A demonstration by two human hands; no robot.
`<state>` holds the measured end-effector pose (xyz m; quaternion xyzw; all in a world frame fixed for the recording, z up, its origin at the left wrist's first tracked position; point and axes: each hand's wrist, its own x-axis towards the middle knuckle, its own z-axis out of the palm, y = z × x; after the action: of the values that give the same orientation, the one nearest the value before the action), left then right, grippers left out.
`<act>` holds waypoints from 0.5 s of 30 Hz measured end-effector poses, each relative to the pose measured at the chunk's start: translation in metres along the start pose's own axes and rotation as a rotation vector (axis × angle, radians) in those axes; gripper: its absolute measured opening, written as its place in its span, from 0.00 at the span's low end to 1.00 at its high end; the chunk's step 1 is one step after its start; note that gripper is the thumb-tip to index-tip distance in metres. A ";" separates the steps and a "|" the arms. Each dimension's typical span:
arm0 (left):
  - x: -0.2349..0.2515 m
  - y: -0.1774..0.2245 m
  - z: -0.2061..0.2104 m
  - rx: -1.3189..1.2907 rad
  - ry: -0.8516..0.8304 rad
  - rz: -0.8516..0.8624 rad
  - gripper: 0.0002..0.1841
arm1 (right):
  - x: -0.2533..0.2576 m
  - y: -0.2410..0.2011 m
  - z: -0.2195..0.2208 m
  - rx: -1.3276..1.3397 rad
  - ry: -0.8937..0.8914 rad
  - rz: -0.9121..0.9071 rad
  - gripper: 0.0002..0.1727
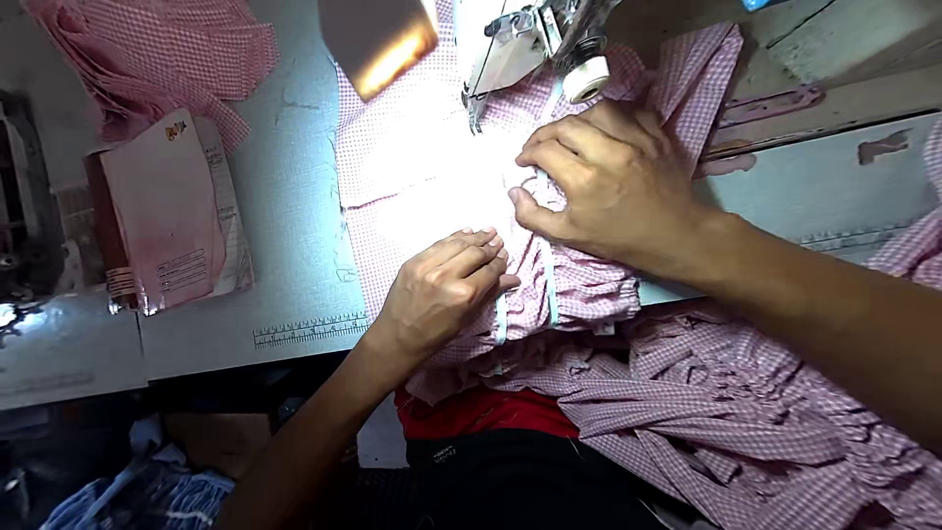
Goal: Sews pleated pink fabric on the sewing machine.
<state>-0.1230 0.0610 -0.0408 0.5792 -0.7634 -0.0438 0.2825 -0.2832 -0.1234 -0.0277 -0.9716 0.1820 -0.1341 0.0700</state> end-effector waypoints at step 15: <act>0.000 0.001 -0.001 0.002 -0.024 0.004 0.13 | -0.002 -0.005 -0.007 0.037 -0.029 -0.018 0.17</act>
<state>-0.1230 0.0612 -0.0392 0.5775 -0.7678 -0.0496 0.2729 -0.2851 -0.1191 -0.0207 -0.9736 0.1697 -0.1239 0.0892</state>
